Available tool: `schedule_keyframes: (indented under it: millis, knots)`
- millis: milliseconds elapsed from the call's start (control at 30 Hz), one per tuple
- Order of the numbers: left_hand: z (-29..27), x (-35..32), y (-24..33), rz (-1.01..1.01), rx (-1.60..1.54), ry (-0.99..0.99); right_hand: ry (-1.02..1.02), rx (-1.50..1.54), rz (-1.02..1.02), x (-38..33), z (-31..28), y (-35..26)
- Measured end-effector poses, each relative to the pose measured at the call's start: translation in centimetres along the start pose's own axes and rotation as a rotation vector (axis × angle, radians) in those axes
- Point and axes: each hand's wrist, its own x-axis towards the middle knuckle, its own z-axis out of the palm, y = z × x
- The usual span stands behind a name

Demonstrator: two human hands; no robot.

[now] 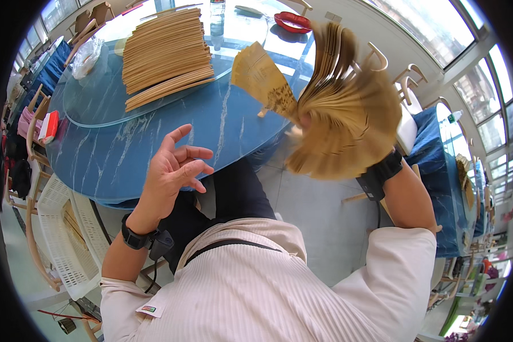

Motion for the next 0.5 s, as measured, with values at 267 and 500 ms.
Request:
schedule_keyframes:
  millis: [267,500]
  knots:
    - [-1.4,1.9,-0.4,0.022,0.134,0.046,-0.045,-1.207,-0.587,3.8,-1.7,-1.6]
    - [-2.3,2.6,-0.9,-0.027,0.167,0.101,0.315,-1.699,-0.699,5.7,-0.8,-1.9]
